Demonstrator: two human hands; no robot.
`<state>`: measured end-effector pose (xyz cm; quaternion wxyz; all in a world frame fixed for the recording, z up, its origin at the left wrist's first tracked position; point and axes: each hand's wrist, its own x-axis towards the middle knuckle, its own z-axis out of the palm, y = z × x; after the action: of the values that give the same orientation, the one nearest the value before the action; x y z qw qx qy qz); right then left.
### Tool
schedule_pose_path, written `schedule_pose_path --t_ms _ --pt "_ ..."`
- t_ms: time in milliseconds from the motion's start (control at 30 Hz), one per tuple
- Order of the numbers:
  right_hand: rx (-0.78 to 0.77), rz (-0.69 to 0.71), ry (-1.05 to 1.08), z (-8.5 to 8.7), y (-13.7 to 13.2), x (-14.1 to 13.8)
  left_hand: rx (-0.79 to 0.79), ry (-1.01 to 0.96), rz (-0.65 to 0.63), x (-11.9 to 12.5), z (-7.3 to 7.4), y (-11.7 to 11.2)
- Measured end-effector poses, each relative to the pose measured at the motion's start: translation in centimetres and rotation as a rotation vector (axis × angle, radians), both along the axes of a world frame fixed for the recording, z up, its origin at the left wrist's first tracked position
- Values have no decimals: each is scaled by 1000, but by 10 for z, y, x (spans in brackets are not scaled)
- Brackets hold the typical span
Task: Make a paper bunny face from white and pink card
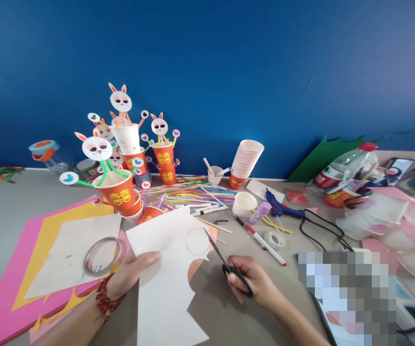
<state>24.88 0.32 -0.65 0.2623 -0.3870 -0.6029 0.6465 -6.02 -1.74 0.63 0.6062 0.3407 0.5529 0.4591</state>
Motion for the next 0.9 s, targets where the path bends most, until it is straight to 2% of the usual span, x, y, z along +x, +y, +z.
schedule_pose_path --t_ms 133,400,633,800,900 --pt "-4 10 1 -2 1 1 -7 -11 -20 -2 0 1" --pt "36 17 -39 3 1 2 -8 1 -51 -1 13 4" --pt "68 20 -86 1 3 5 -51 -63 -67 -4 13 4" --pt "66 22 -86 1 3 4 -50 -152 -70 -3 13 6" --pt "16 0 -50 0 2 2 2 -293 10 0 13 9"
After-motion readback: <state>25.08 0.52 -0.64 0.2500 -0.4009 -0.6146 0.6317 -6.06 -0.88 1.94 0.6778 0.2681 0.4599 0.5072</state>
